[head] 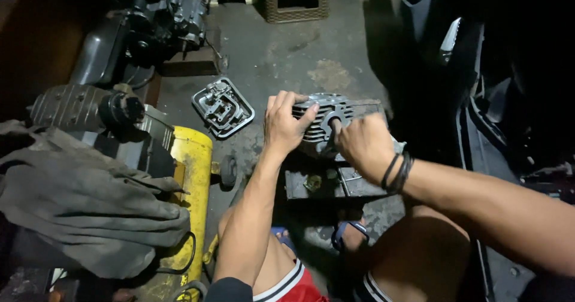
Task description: Manually lapping engine valves by rotating the valve stem within the cylinder head to ensure a proper seal.
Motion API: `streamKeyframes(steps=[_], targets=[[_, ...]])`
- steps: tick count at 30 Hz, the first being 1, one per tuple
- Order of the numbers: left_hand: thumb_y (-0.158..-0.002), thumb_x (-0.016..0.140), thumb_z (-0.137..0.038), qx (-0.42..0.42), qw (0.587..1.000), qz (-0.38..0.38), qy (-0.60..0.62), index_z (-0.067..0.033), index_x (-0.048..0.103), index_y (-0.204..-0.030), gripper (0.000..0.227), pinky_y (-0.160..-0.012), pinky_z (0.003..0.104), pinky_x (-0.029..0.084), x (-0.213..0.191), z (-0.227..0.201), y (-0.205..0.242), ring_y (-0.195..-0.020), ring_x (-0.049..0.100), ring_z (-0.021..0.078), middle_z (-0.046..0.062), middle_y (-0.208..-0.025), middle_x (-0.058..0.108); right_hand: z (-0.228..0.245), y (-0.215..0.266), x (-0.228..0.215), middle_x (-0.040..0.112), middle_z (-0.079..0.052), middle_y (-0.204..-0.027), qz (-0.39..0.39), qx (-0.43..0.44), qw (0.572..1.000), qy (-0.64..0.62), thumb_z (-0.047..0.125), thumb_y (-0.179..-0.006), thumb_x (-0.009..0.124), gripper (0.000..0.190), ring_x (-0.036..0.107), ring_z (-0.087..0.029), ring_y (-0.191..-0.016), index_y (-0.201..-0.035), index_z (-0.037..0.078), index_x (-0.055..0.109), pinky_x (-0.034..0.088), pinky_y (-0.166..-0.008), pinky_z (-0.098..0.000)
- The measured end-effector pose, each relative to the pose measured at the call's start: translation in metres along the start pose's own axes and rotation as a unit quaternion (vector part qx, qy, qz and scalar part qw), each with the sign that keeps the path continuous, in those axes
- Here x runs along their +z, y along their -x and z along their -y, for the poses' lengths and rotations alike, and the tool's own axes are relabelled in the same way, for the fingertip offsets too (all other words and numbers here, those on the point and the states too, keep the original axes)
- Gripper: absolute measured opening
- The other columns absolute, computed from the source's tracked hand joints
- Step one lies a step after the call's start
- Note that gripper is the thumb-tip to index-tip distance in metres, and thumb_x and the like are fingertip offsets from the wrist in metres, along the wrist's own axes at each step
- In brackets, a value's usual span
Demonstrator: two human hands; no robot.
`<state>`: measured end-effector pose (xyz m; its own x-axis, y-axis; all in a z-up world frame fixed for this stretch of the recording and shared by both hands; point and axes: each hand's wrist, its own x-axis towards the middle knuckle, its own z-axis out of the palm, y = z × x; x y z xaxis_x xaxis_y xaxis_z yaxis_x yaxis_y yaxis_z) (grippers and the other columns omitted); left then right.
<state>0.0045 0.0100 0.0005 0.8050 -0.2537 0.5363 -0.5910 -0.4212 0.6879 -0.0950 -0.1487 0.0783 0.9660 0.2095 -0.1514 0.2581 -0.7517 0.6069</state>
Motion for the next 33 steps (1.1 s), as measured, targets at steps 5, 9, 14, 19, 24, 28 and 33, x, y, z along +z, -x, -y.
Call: streamKeyframes(steps=[5,9,14,19,24,28,33], targets=[[-0.090,0.065,-0.067,0.001,1.000,0.009,0.006,-0.0176,0.069,-0.100,0.050,-0.093,0.044,0.051,-0.004,-0.004,-0.001,-0.099,0.065,0.0338,0.007,-0.096,0.066,-0.013,-0.008,-0.004,0.070,0.007,-0.069,-0.016,-0.011,1.000,-0.017,0.016,-0.094,0.052,0.028,0.067,-0.021,-0.066,-0.087,0.028,0.076,0.039,-0.051,-0.0434],[-0.089,0.062,-0.071,-0.003,1.000,0.016,0.000,-0.0167,0.068,-0.100,0.055,-0.095,0.042,0.050,0.002,0.004,0.000,-0.097,0.066,0.0328,0.007,-0.093,0.064,-0.009,-0.002,-0.012,0.071,0.009,-0.072,0.025,-0.002,1.000,-0.011,0.020,-0.097,0.050,0.030,0.067,-0.020,-0.068,-0.086,0.028,0.077,0.040,-0.053,-0.0423],[-0.089,0.065,-0.068,-0.003,1.000,0.013,-0.001,-0.0178,0.068,-0.100,0.052,-0.094,0.042,0.051,-0.002,0.000,-0.005,-0.099,0.065,0.0324,0.007,-0.096,0.066,-0.008,-0.009,-0.005,0.070,0.006,-0.067,0.001,0.004,1.000,-0.024,0.021,-0.096,0.053,0.028,0.067,-0.023,-0.066,-0.081,0.027,0.077,0.039,-0.049,-0.0444],[-0.090,0.063,-0.071,-0.006,1.000,0.022,0.000,-0.0175,0.068,-0.100,0.054,-0.095,0.041,0.050,-0.002,0.001,0.000,-0.099,0.066,0.0313,0.005,-0.095,0.066,-0.012,-0.004,0.006,0.069,0.008,-0.065,-0.028,0.003,0.999,-0.038,0.018,-0.092,0.056,0.027,0.068,-0.021,-0.067,-0.077,0.030,0.076,0.042,-0.048,-0.0443],[-0.090,0.064,-0.066,-0.008,1.000,0.028,-0.003,-0.0173,0.069,-0.103,0.051,-0.095,0.045,0.051,-0.006,-0.001,-0.001,-0.101,0.064,0.0349,0.008,-0.097,0.065,-0.023,0.018,-0.024,0.072,0.008,-0.065,-0.049,-0.003,0.996,-0.073,0.022,-0.086,0.055,0.026,0.073,-0.019,-0.068,-0.070,0.029,0.076,0.047,-0.052,-0.0398],[-0.090,0.063,-0.068,-0.016,1.000,0.024,-0.001,-0.0186,0.068,-0.101,0.051,-0.096,0.044,0.050,-0.005,-0.002,0.003,-0.101,0.065,0.0335,0.006,-0.097,0.065,-0.015,0.016,-0.009,0.070,0.006,-0.062,-0.053,0.016,0.995,-0.086,0.025,-0.084,0.057,0.025,0.072,-0.020,-0.065,-0.066,0.030,0.073,0.047,-0.051,-0.0381],[-0.090,0.064,-0.066,-0.015,1.000,0.022,0.002,-0.0186,0.069,-0.102,0.049,-0.095,0.044,0.051,-0.002,0.000,-0.001,-0.101,0.064,0.0338,0.007,-0.097,0.065,-0.021,-0.006,0.010,0.075,-0.002,-0.070,-0.001,0.027,0.990,-0.138,0.028,-0.087,0.052,0.029,0.075,-0.025,-0.075,-0.071,0.022,0.076,0.052,-0.060,-0.0388]])
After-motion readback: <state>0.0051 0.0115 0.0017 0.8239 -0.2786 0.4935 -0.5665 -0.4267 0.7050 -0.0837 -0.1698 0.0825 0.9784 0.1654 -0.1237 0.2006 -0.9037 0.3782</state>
